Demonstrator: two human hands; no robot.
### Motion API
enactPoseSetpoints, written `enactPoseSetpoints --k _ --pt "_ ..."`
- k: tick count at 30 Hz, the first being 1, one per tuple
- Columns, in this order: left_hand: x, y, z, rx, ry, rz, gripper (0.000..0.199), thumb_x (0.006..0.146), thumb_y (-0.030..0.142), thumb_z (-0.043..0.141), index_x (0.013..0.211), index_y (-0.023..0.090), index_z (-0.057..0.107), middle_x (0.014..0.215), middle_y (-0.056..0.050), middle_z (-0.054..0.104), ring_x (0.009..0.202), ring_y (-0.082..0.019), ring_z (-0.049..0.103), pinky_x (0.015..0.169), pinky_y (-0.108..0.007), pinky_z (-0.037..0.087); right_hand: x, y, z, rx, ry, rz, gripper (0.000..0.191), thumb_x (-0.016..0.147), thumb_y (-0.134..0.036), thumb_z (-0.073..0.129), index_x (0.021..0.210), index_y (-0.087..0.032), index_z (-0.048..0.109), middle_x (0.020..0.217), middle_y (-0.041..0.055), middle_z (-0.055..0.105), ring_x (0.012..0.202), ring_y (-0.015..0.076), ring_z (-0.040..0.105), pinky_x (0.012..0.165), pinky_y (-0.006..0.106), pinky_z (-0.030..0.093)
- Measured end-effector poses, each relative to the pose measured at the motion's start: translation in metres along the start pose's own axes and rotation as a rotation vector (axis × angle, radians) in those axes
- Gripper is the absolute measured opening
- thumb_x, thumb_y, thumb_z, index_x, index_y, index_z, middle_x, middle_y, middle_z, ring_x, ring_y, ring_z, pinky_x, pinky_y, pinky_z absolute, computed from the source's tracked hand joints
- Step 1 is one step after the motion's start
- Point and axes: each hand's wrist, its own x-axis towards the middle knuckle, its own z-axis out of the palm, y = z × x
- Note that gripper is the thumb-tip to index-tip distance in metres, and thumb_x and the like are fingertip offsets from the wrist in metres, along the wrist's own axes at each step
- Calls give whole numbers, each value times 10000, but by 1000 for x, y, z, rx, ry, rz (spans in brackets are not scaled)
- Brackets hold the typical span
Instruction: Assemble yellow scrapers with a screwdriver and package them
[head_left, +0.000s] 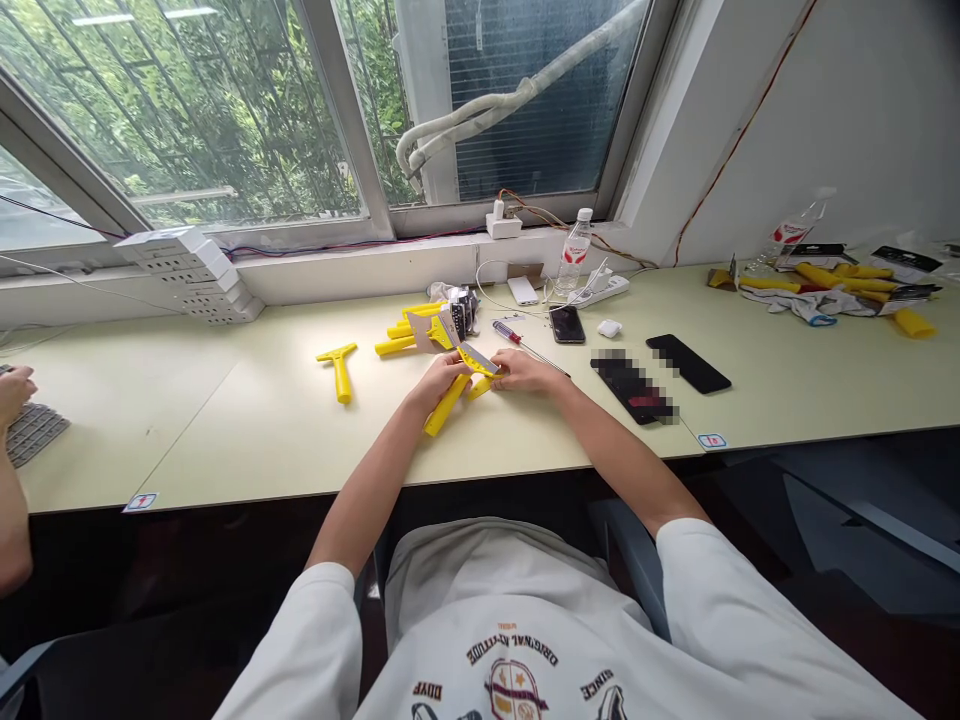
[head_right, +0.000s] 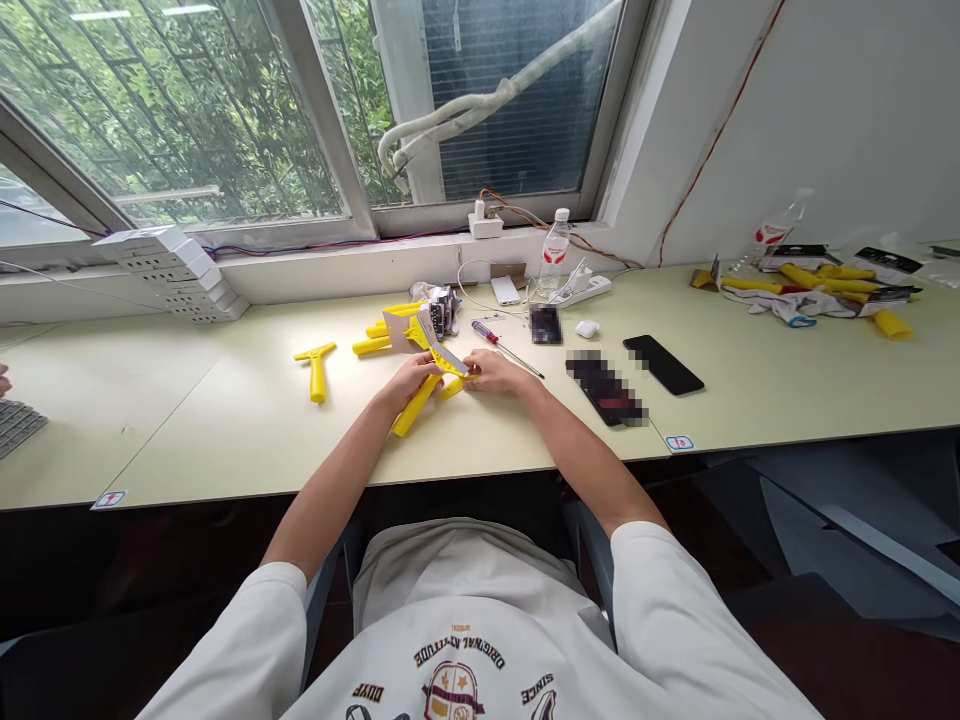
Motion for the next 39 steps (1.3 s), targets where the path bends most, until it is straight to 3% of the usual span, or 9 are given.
enactPoseSetpoints --k 4,8,16,21,25,30,34,39 --pt "-1 2 0 -12 28 -4 354 731 205 791 1080 164 744 965 -44 746 626 -108 644 614 -252 519 3 8 2 81 -8 64 240 867 -326 758 1082 -220 751 1089 26 749 944 184 685 824 274 505" --pt "0 1 -1 -17 34 -2 347 732 219 793 1072 162 750 938 -47 744 633 -111 641 603 -245 505 5 19 -1 292 61 69 142 824 -273 696 950 -209 698 966 19 741 884 183 666 812 301 507" --pt "2 -4 -2 3 19 -21 376 743 228 794 1111 165 751 996 -62 772 669 -116 657 666 -254 544 12 31 -6 788 541 225 503 691 -415 819 1140 -213 717 1000 35 781 856 179 672 698 283 493" --pt "3 -5 0 39 15 -7 380 761 240 821 1127 158 756 1025 -76 788 696 -124 664 694 -260 552 17 33 -10 1085 671 207 557 601 -453 941 1050 -233 696 1037 42 810 883 187 738 710 291 551" --pt "2 -6 2 81 -10 13 402 770 223 854 1156 153 766 1009 -77 794 704 -139 679 707 -276 557 16 28 -8 1189 622 139 579 603 -512 1000 1055 -233 770 1043 41 816 869 183 741 762 327 600" --pt "-4 -4 6 154 -34 27 448 807 240 839 1242 163 764 1044 -88 811 738 -164 704 713 -286 565 11 11 -1 970 468 157 565 630 -528 1018 1039 -189 826 844 32 788 679 136 623 636 295 505" --pt "-8 -1 10 213 -30 6 458 820 247 850 1264 172 766 1096 -103 818 763 -189 728 687 -292 569 9 -3 3 876 416 137 585 650 -526 1008 1067 -186 778 792 18 767 688 147 631 649 297 500" --pt "-9 -2 13 229 -13 13 409 863 338 887 1215 161 778 1020 -95 797 713 -186 715 649 -299 562 8 -14 9 891 398 142 605 624 -534 1011 1025 -207 697 799 18 773 714 172 678 656 298 505"
